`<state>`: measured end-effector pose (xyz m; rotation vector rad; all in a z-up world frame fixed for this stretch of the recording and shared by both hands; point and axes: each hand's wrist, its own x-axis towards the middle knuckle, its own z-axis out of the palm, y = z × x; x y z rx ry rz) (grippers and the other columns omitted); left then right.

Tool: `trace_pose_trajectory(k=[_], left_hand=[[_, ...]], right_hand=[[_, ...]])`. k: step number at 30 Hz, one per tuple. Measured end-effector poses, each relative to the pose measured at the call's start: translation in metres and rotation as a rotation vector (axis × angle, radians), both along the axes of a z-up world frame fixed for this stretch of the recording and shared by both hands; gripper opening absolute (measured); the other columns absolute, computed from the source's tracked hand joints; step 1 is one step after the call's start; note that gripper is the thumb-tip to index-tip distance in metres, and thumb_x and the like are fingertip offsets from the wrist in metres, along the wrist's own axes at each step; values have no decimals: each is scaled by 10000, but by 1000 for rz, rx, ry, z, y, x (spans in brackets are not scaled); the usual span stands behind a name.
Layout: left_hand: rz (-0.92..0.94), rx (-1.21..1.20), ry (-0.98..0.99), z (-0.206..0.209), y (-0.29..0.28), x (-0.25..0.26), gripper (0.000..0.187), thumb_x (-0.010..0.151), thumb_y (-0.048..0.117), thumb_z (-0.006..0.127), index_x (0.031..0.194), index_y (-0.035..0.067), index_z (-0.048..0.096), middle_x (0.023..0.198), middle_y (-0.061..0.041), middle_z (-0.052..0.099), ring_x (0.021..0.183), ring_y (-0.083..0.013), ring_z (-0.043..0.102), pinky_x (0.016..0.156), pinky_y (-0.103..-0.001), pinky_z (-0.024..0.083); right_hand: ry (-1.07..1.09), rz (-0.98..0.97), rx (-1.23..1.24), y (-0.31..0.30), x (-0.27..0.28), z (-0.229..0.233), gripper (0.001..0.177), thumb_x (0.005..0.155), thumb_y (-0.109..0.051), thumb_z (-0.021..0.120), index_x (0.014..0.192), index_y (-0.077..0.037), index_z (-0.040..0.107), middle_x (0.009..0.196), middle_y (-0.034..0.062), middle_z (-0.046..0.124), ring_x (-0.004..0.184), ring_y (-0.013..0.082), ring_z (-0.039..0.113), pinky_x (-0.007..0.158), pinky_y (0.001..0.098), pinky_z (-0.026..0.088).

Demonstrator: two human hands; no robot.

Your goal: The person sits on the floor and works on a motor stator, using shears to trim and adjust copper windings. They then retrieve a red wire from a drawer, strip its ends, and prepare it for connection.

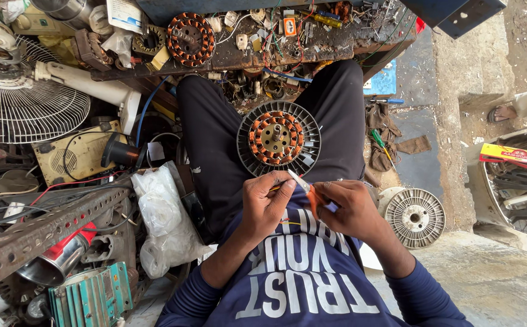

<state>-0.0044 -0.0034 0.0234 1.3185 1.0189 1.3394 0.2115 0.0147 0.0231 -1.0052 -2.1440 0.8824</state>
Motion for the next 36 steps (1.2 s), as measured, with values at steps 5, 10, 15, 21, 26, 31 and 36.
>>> trace_pose_trajectory(k=[5,10,15,21,26,31,36], left_hand=[[-27,28,-51,-2,1,2,133,1036,42,626,1020,-55,714,683,33,577,599,16,436,519,-188,320],[-23,-17,-13,-1,1,1,152,1023,60,618,1033,-62,709,685,26,613,559,21,450,477,-181,324],[-30,34,2,-6,1,-1,162,1050,78,610,1036,-51,708,694,34,589,596,17,455,514,-183,332],[-8,-69,-224,-21,1,-3,161,1070,95,601,1011,-24,691,716,77,532,634,24,404,560,-185,307],[40,-212,-385,-27,4,-3,125,1029,88,602,987,-3,677,678,95,500,567,24,367,501,-183,288],[33,-190,-343,-24,2,-7,129,1044,87,584,993,5,668,703,95,493,587,22,356,514,-182,280],[13,-201,-393,-26,1,-3,134,1063,93,562,1014,15,659,682,105,475,570,29,349,516,-180,279]], right_hand=[[-2,64,-64,2,-2,7,390,676,-223,843,958,18,722,617,86,618,517,239,604,531,358,472],[74,70,40,7,-7,19,492,661,-256,841,1028,37,693,714,102,645,595,268,626,575,367,480],[100,39,6,7,-7,14,502,707,-225,787,1109,53,675,769,94,677,603,236,642,583,327,507],[187,-217,-305,35,9,-5,329,891,-267,764,1087,-33,640,776,57,752,667,161,755,634,272,578],[-458,-310,-146,85,-7,-33,237,816,-290,834,833,-80,725,731,141,734,667,297,716,666,380,561],[-557,-155,-192,109,-23,-58,362,648,-215,868,886,-20,679,743,168,710,718,383,685,659,449,539],[-436,-5,-378,115,-16,-49,262,705,-163,846,908,-44,731,776,114,743,716,267,736,686,366,575]])
